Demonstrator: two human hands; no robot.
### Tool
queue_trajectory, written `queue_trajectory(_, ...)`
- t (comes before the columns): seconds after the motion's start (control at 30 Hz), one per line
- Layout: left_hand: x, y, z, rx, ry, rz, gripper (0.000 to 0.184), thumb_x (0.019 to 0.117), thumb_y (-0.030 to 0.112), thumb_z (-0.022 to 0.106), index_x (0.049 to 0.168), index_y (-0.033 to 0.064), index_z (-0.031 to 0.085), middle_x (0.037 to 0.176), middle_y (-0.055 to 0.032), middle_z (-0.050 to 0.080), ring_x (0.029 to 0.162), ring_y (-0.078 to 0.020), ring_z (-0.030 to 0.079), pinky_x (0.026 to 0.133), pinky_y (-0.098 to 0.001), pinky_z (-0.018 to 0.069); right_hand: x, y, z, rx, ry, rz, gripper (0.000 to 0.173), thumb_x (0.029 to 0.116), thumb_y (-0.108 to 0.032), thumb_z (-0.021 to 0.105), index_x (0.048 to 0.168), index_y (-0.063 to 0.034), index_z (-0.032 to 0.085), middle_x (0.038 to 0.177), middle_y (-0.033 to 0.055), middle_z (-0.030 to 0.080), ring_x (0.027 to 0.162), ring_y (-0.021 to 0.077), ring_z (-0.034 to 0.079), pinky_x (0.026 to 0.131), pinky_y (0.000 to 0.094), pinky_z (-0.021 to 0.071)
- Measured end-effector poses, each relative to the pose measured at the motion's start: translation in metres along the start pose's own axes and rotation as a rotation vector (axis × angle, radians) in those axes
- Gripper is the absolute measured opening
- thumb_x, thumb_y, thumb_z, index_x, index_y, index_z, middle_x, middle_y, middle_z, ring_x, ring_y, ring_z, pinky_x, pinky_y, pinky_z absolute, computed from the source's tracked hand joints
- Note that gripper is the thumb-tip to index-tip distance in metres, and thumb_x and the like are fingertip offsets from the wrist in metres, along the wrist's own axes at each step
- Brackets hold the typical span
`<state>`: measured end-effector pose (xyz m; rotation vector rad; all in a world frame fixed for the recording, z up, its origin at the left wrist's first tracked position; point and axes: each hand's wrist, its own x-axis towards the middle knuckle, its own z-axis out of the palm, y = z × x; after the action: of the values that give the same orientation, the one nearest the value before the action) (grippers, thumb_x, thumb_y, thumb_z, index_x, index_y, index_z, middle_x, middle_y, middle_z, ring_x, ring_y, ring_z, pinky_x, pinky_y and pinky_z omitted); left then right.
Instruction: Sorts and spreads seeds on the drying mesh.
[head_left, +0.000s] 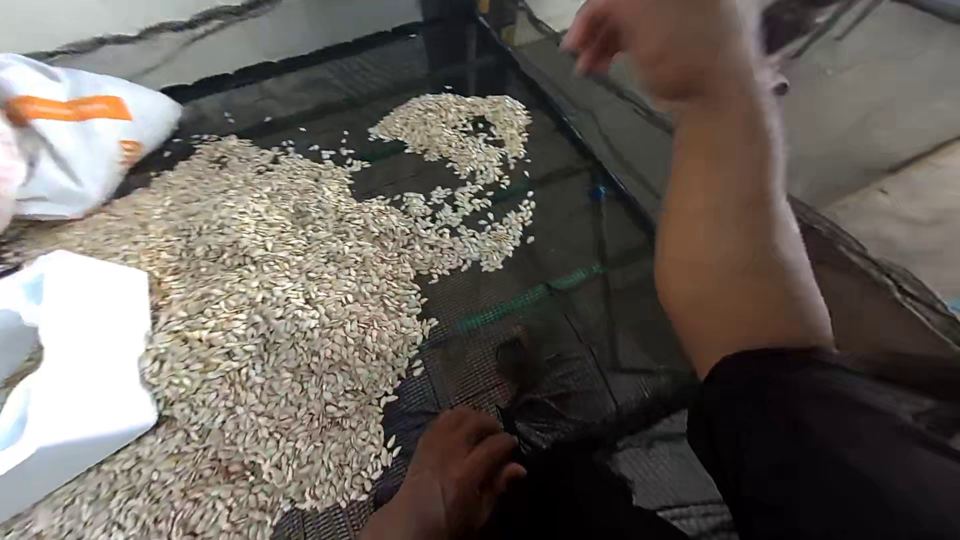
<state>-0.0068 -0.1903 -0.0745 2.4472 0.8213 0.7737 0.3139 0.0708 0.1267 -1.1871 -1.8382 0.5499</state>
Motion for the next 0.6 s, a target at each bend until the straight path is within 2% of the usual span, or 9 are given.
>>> queue_trajectory(0.07, 0.0, 0.008, 0.0, -0.04, -0.091, 0.053, 0.037, 0.0998, 0.049, 0.061, 0.115, 0.0192, 0.075, 0.111, -0.0038, 0.073, 0.107, -0.0214, 0.067, 0.093, -0.0383, 0.0554, -0.006, 0.019, 0.024, -0.316, -0.266, 0.194, 0.037, 0.1105, -0.021, 0.039, 0.131, -0.0013, 0.063, 0.106, 0.0127, 0.072, 0.09, 0.0224, 0.071, 0.087, 0.0452, 0.0591)
queue_trajectory(0.13, -0.006, 0.012, 0.002, 0.004, -0.19, 0.147, 0.044, 0.0978, 0.053, 0.061, 0.125, 0.0195, 0.072, 0.126, -0.0044, 0.071, 0.118, -0.0228, 0.064, 0.097, -0.0421, 0.052, -0.018, 0.049, 0.053, -0.546, -0.482, 0.242, 0.03, 0.1064, -0.015, 0.049, 0.127, -0.0014, 0.067, 0.114, 0.0229, 0.07, 0.107, 0.0387, 0.068, 0.095, 0.0616, 0.0515)
queue_trajectory(0.2, -0.014, 0.011, 0.0, 0.108, -0.279, 0.235, 0.046, 0.0992, 0.051, 0.058, 0.132, 0.0204, 0.068, 0.137, -0.0029, 0.066, 0.129, -0.0215, 0.059, 0.101, -0.0419, 0.0488, -0.042, 0.071, 0.08, -0.716, -0.599, 0.272, 0.031, 0.1026, -0.018, 0.057, 0.128, -0.0042, 0.068, 0.126, 0.0257, 0.062, 0.12, 0.045, 0.059, 0.098, 0.066, 0.0485)
queue_trajectory(0.3, -0.022, 0.003, -0.01, 0.13, -0.363, 0.307, 0.044, 0.1011, 0.041, 0.058, 0.138, 0.0181, 0.063, 0.146, -0.0065, 0.061, 0.138, -0.0225, 0.054, 0.109, -0.0418, 0.046, -0.088, 0.071, 0.108, -0.795, -0.62, 0.322, 0.047, 0.1002, -0.016, 0.058, 0.145, -0.0019, 0.053, 0.156, 0.0293, 0.039, 0.144, 0.0471, 0.039, 0.113, 0.0649, 0.0359)
queue_trajectory(0.33, -0.023, 0.001, -0.011, 0.116, -0.368, 0.315, 0.042, 0.1016, 0.038, 0.058, 0.139, 0.0181, 0.063, 0.147, -0.0073, 0.06, 0.139, -0.0229, 0.054, 0.11, -0.0419, 0.0455, -0.101, 0.065, 0.115, -0.771, -0.62, 0.311, 0.051, 0.101, -0.015, 0.056, 0.15, -0.0012, 0.048, 0.16, 0.0288, 0.034, 0.149, 0.0448, 0.034, 0.117, 0.0619, 0.0322)
queue_trajectory(0.4, -0.023, -0.002, -0.01, 0.073, -0.343, 0.316, 0.037, 0.1023, 0.031, 0.057, 0.136, 0.0187, 0.065, 0.144, -0.007, 0.062, 0.137, -0.0232, 0.056, 0.109, -0.0422, 0.0469, -0.124, 0.052, 0.126, -0.664, -0.573, 0.156, 0.047, 0.1026, -0.01, 0.049, 0.148, 0.0007, 0.048, 0.158, 0.0258, 0.04, 0.148, 0.039, 0.039, 0.119, 0.0552, 0.0344)
queue_trajectory(0.47, -0.022, -0.006, -0.009, 0.033, -0.322, 0.315, 0.035, 0.1025, 0.027, 0.056, 0.135, 0.0194, 0.066, 0.143, -0.0064, 0.063, 0.136, -0.0233, 0.056, 0.107, -0.0431, 0.048, -0.136, 0.042, 0.131, -0.548, -0.524, -0.076, 0.046, 0.0993, -0.002, 0.049, 0.145, 0.0017, 0.053, 0.155, 0.0228, 0.047, 0.138, 0.0355, 0.053, 0.112, 0.0491, 0.0455)
queue_trajectory(0.53, -0.021, -0.008, -0.009, -0.006, -0.325, 0.313, 0.035, 0.1032, 0.028, 0.055, 0.135, 0.0203, 0.066, 0.144, -0.0054, 0.062, 0.137, -0.0225, 0.055, 0.109, -0.043, 0.0467, -0.13, 0.032, 0.123, -0.516, -0.531, -0.1, 0.05, 0.0958, 0.004, 0.053, 0.146, 0.001, 0.053, 0.159, 0.0224, 0.041, 0.133, 0.034, 0.058, 0.104, 0.0462, 0.0529)
queue_trajectory(0.6, -0.019, -0.01, -0.011, -0.046, -0.343, 0.304, 0.036, 0.1012, 0.028, 0.058, 0.135, 0.0201, 0.066, 0.145, -0.0049, 0.062, 0.138, -0.0227, 0.055, 0.11, -0.044, 0.0463, -0.115, 0.035, 0.104, -0.575, -0.51, -0.011, 0.041, 0.0991, 0.001, 0.053, 0.139, 0.0013, 0.058, 0.15, 0.0223, 0.051, 0.131, 0.0343, 0.058, 0.106, 0.0478, 0.0516)
